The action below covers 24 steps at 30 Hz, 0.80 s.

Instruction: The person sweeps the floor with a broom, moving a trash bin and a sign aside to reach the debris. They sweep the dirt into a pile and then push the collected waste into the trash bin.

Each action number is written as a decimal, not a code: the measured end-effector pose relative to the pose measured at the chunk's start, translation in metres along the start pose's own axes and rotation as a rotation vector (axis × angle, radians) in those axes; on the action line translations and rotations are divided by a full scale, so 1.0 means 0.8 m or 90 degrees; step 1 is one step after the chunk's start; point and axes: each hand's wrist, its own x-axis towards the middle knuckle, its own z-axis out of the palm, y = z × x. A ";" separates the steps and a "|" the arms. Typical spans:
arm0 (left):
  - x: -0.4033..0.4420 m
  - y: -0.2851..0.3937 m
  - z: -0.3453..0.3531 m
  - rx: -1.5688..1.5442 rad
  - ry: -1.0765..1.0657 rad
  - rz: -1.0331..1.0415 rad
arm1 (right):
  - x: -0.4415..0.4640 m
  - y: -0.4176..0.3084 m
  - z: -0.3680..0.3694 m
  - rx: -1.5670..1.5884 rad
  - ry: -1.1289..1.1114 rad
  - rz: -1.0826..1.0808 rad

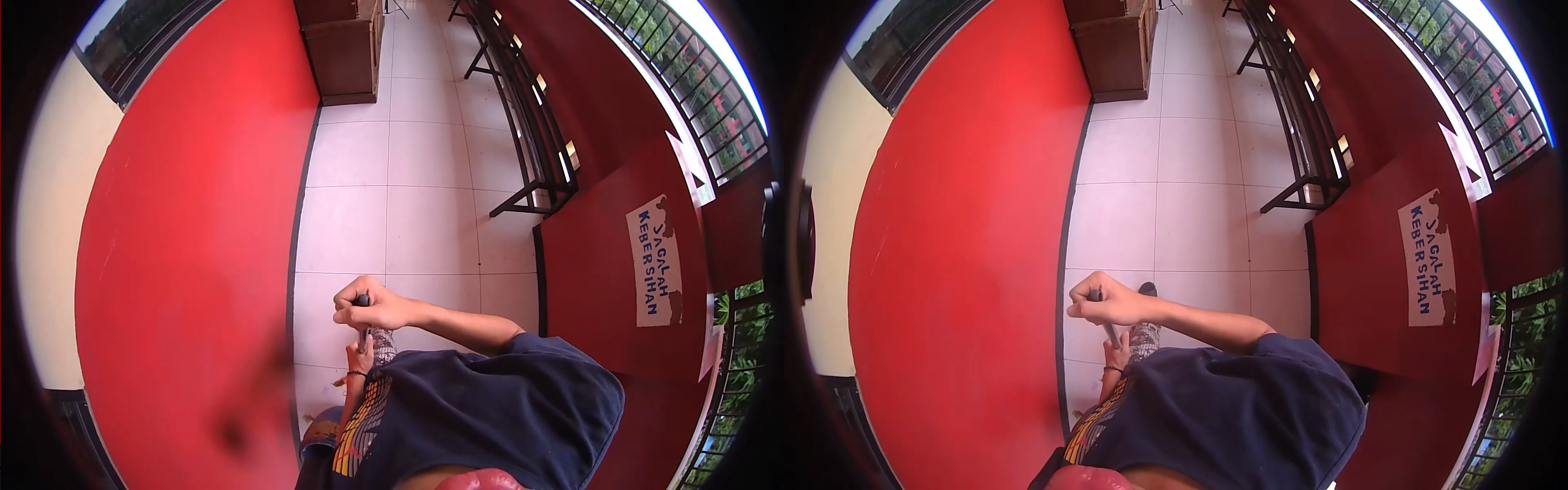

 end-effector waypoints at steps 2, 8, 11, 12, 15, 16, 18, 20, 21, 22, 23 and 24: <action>0.075 0.018 -0.003 0.003 -0.044 -0.037 | 0.022 -0.004 -0.049 0.033 0.186 0.005; 0.275 0.113 0.007 0.025 -0.256 0.101 | 0.044 -0.048 -0.198 0.049 0.265 -0.121; 0.374 0.166 0.031 0.076 -0.387 0.211 | 0.033 -0.083 -0.280 0.024 0.190 -0.195; 0.413 0.167 0.059 0.129 -0.438 0.216 | 0.032 -0.096 -0.302 -0.008 0.224 -0.205; 0.529 0.177 0.146 0.173 -0.524 0.246 | 0.041 -0.107 -0.383 -0.045 0.393 -0.367; 0.559 0.195 0.170 0.189 -0.527 0.276 | 0.041 -0.117 -0.415 -0.018 0.409 -0.410; 0.626 0.237 0.224 0.200 -0.529 0.321 | 0.042 -0.150 -0.482 -0.014 0.431 -0.459; 0.678 0.295 0.265 0.194 -0.546 0.280 | 0.043 -0.191 -0.545 -0.027 0.461 -0.442; 0.710 0.300 0.293 0.192 -0.528 0.313 | 0.042 -0.213 -0.573 -0.064 0.493 -0.395; 0.739 0.327 0.310 0.174 -0.532 0.325 | 0.044 -0.234 -0.601 -0.046 0.484 -0.400; 0.769 0.355 0.327 0.192 -0.530 0.351 | 0.048 -0.255 -0.629 -0.032 0.470 -0.404; 0.795 0.385 0.341 0.185 -0.530 0.356 | 0.052 -0.276 -0.658 -0.027 0.482 -0.405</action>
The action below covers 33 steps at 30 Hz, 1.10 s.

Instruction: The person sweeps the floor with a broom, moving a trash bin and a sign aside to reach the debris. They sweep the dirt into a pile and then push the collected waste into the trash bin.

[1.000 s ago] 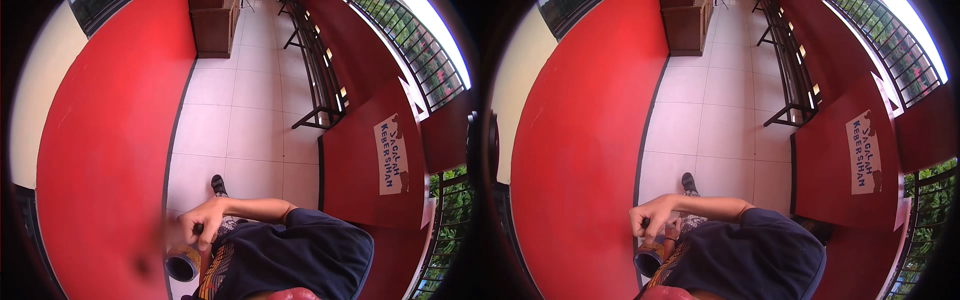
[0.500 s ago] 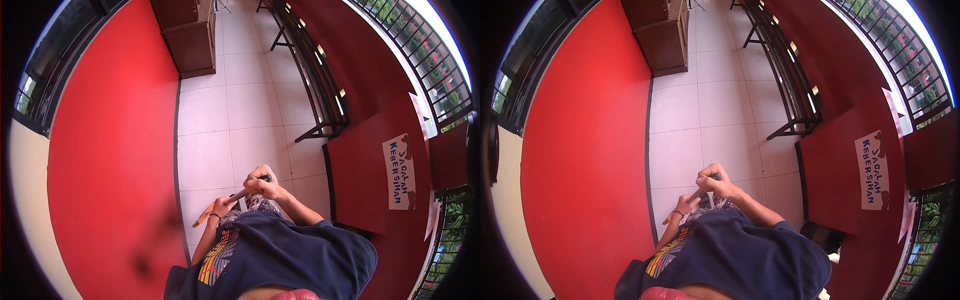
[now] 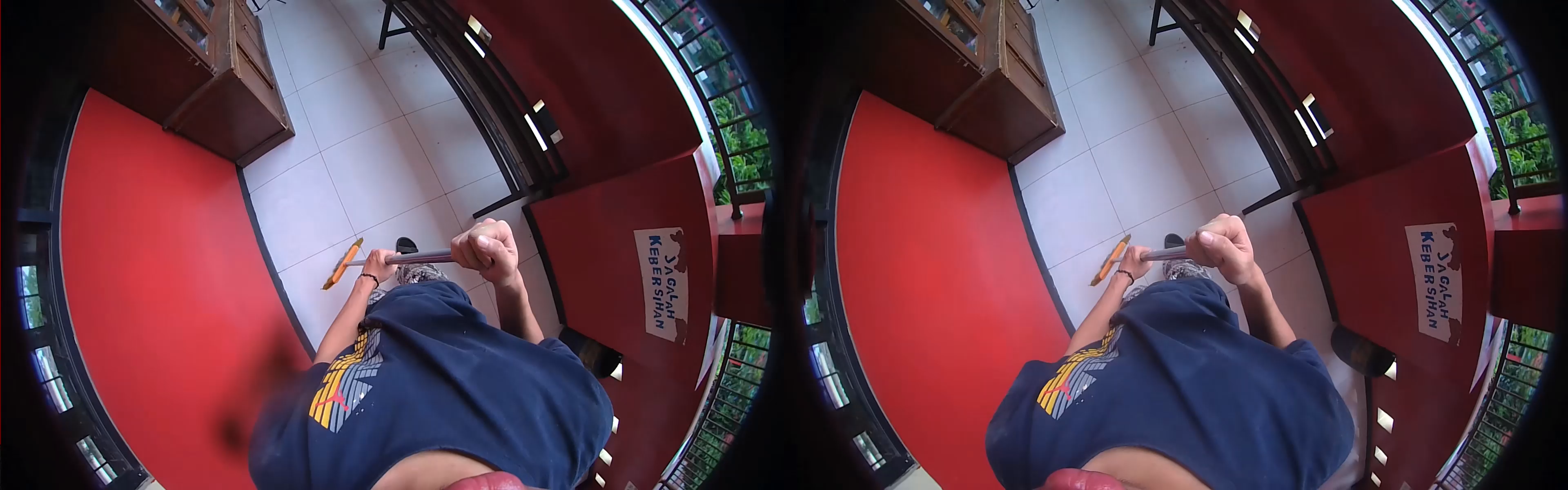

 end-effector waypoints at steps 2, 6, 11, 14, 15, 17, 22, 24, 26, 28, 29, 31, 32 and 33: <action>0.064 0.006 -0.037 0.010 0.043 -0.001 | 0.060 -0.013 -0.024 -0.029 -0.106 0.026; 0.181 -0.018 -0.107 -0.015 0.169 0.012 | 0.185 -0.009 -0.051 -0.077 -0.228 0.054; 0.329 -0.062 -0.198 0.006 0.182 0.014 | 0.325 0.017 -0.104 -0.299 -0.249 0.142; 0.426 -0.095 -0.241 0.075 0.110 0.059 | 0.388 0.019 -0.150 -0.449 -0.222 0.280; 0.461 -0.099 -0.256 0.081 0.073 0.065 | 0.396 0.023 -0.160 -0.455 -0.151 0.331; 0.541 -0.126 -0.270 0.165 -0.045 0.078 | 0.421 0.027 -0.178 -0.551 -0.067 0.427; 0.715 -0.154 -0.253 0.351 -0.269 0.194 | 0.435 0.106 -0.217 -0.788 0.103 0.798; 0.772 -0.160 -0.237 0.441 -0.356 0.244 | 0.430 0.180 -0.249 -0.762 0.271 0.812; 0.828 -0.171 -0.206 0.552 -0.466 0.279 | 0.435 0.254 -0.276 -0.682 0.383 0.860; 0.884 -0.213 -0.172 0.579 -0.508 0.329 | 0.455 0.320 -0.312 -0.583 0.503 0.835; 0.913 -0.229 -0.166 0.618 -0.528 0.366 | 0.472 0.351 -0.323 -0.510 0.564 0.823; 0.980 -0.244 -0.149 0.647 -0.543 0.398 | 0.501 0.415 -0.350 -0.568 0.665 0.680; 1.006 -0.257 -0.149 0.673 -0.562 0.426 | 0.508 0.450 -0.371 -0.504 0.692 0.707; 1.036 -0.276 -0.147 0.684 -0.583 0.442 | 0.530 0.476 -0.392 -0.437 0.719 0.731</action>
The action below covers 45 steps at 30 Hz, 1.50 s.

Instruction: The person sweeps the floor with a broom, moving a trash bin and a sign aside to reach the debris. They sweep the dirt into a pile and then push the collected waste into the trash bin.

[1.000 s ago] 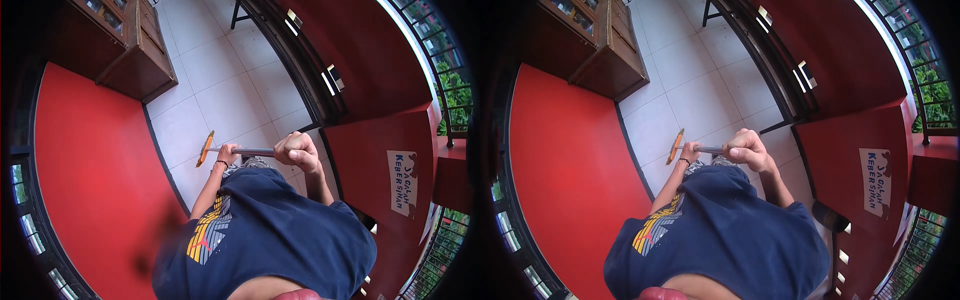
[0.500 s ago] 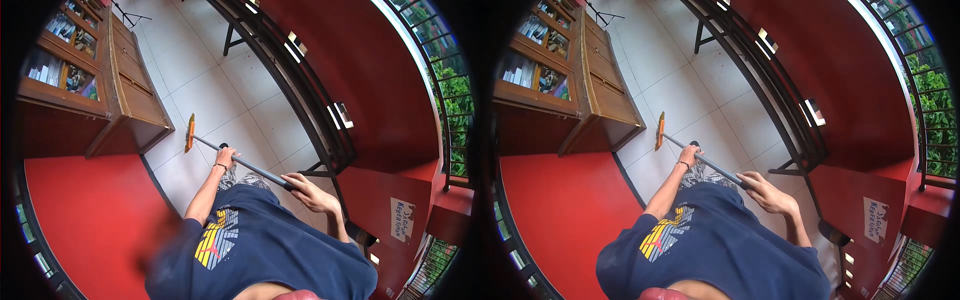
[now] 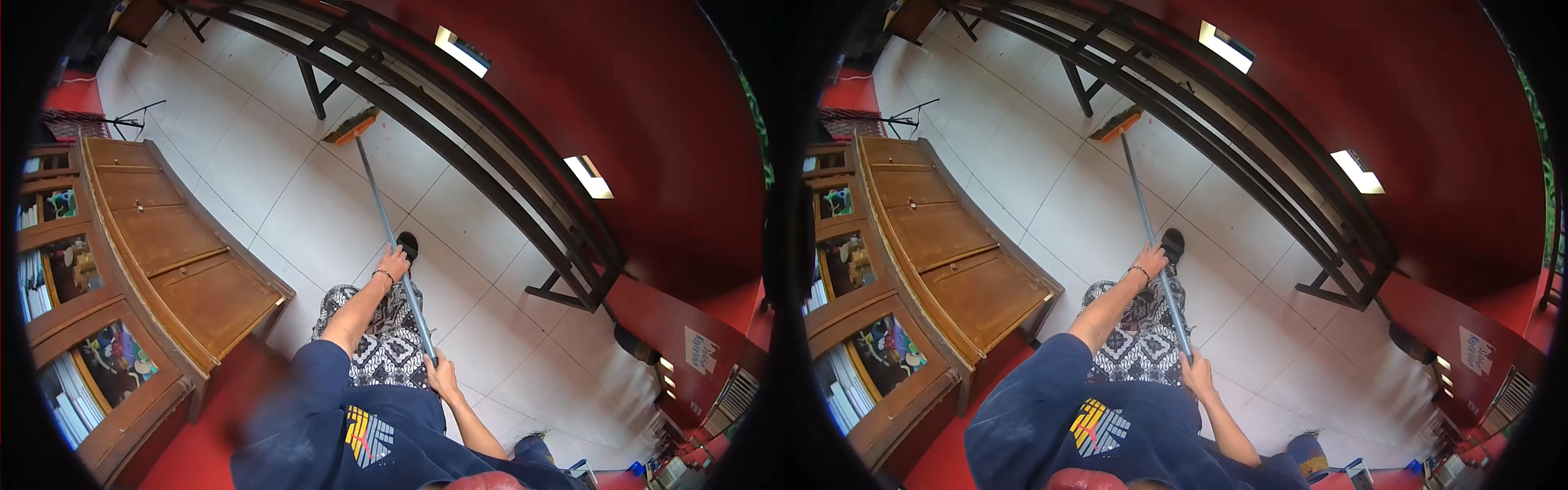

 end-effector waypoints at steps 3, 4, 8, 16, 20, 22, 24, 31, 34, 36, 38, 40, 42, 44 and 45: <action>0.057 -0.082 0.024 0.036 0.079 -0.009 | 0.091 -0.003 0.076 0.110 0.045 -0.029; 0.068 -0.108 0.028 0.039 0.064 0.005 | 0.113 -0.024 0.088 0.135 0.035 -0.004; 0.140 -0.201 0.023 0.042 0.193 -0.004 | 0.225 -0.057 0.175 0.260 0.108 -0.012; 0.213 -0.274 0.051 0.000 0.076 0.027 | 0.316 -0.088 0.244 0.397 0.107 0.090; 0.181 -0.193 0.064 -0.037 -0.011 0.119 | 0.246 -0.025 0.257 0.470 0.108 0.145; 0.146 -0.134 0.092 -0.043 -0.002 0.167 | 0.177 -0.011 0.244 0.486 0.129 0.162; 0.097 -0.063 0.095 -0.055 -0.014 0.244 | 0.092 0.024 0.245 0.400 0.127 0.215; -0.105 0.111 0.108 -0.396 -0.040 0.254 | -0.166 0.055 0.247 0.387 0.145 0.324; -0.129 0.117 0.083 -0.407 -0.007 0.225 | -0.185 0.048 0.226 0.336 0.152 0.340; -0.104 0.086 0.091 -0.390 0.078 0.199 | -0.142 0.046 0.229 0.353 0.151 0.317; -0.041 0.037 0.111 -0.373 0.144 0.160 | -0.050 0.046 0.234 0.375 0.140 0.302; 0.042 -0.021 0.111 -0.327 0.160 0.121 | 0.064 0.034 0.219 0.443 0.144 0.242; 0.132 -0.066 0.112 -0.216 0.210 0.115 | 0.169 0.063 0.248 0.435 0.196 0.160; 0.211 -0.094 0.092 -0.217 0.183 0.129 | 0.242 0.048 0.229 0.479 0.248 0.112; 0.231 -0.099 0.084 -0.214 0.163 0.147 | 0.259 0.052 0.217 0.502 0.231 0.131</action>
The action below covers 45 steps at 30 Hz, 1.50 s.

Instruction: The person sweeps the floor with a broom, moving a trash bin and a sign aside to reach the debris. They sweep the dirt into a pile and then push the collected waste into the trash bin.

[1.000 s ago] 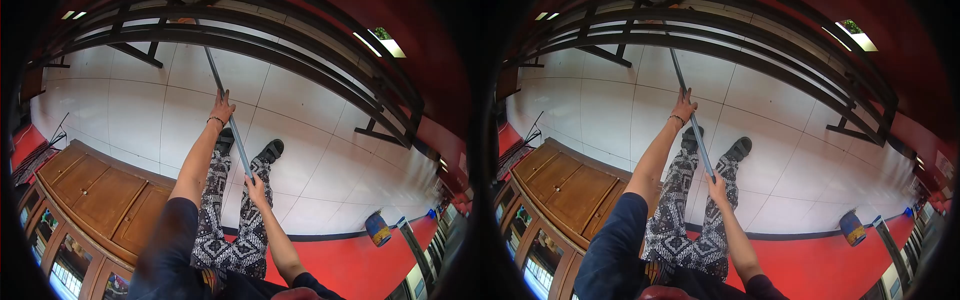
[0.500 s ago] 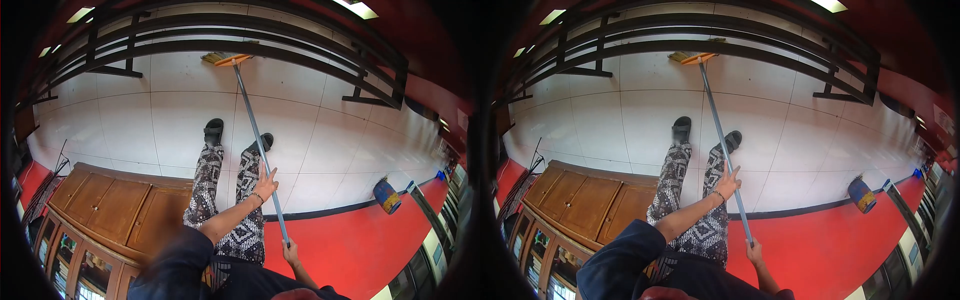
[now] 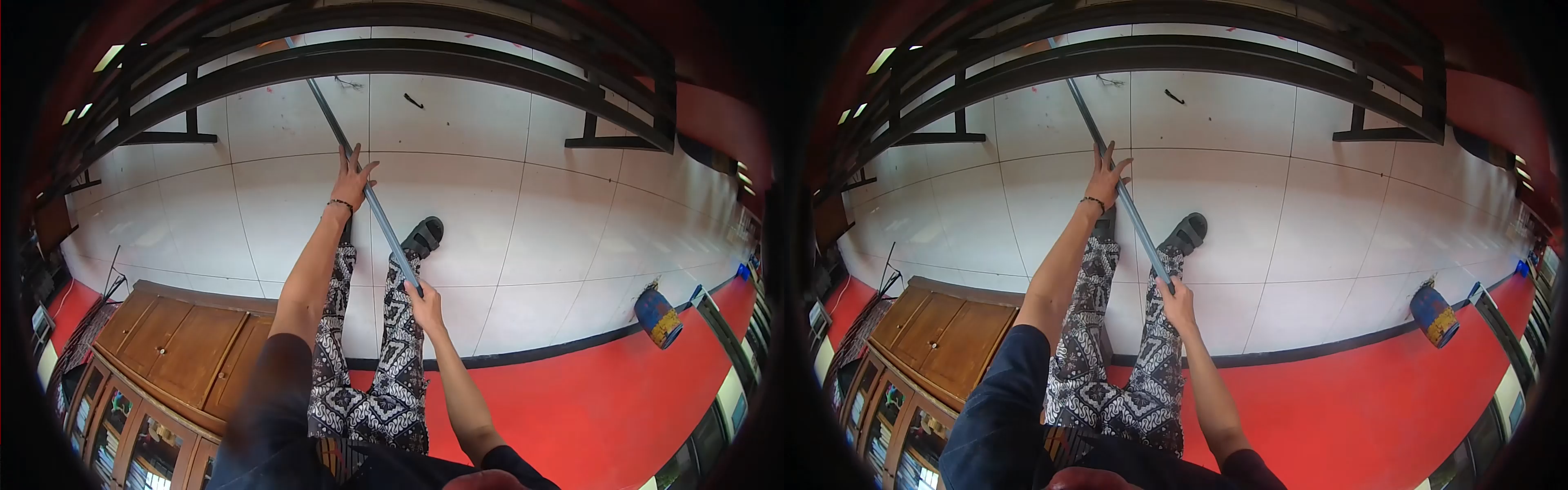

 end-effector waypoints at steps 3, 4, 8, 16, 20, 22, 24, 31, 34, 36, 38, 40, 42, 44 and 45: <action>0.006 0.023 0.027 0.117 -0.085 0.031 | 0.006 0.031 -0.032 0.024 -0.011 0.031; -0.001 0.042 0.040 0.114 -0.075 0.059 | -0.008 0.043 -0.047 0.019 -0.013 0.067; -0.005 0.146 0.087 0.030 -0.153 0.102 | -0.071 0.079 -0.103 0.070 -0.002 0.150; -0.039 0.307 0.129 -0.037 -0.251 0.243 | -0.206 0.101 -0.156 0.236 0.050 0.283; -0.157 0.374 0.120 -0.110 -0.196 0.225 | -0.339 0.110 -0.202 0.127 0.059 0.243; -0.230 0.398 0.110 -0.164 -0.200 0.190 | -0.415 0.114 -0.217 0.058 0.089 0.247; -0.279 0.413 0.082 -0.193 -0.208 0.177 | -0.467 0.113 -0.222 0.008 0.114 0.224; -0.262 0.276 -0.002 -0.159 -0.042 0.030 | -0.366 0.048 -0.152 -0.091 0.039 0.156; -0.182 0.146 0.001 -0.043 -0.020 0.008 | -0.226 0.044 -0.078 -0.097 0.031 0.048; -0.119 0.070 0.012 0.047 -0.035 0.025 | -0.139 0.028 -0.039 -0.103 0.024 0.025; -0.065 0.038 0.010 0.079 -0.036 0.024 | -0.085 0.008 -0.021 -0.091 0.028 0.030; -0.028 0.041 0.009 0.089 -0.064 0.035 | -0.072 -0.007 -0.025 -0.084 0.029 0.057; -0.034 0.064 0.021 0.100 -0.103 0.058 | -0.079 -0.002 -0.047 -0.081 0.022 0.078; -0.062 0.108 0.043 0.095 -0.162 0.086 | -0.121 0.023 -0.079 -0.077 0.029 0.089; -0.083 0.146 0.048 0.118 -0.202 0.095 | -0.150 0.040 -0.098 -0.097 0.035 0.098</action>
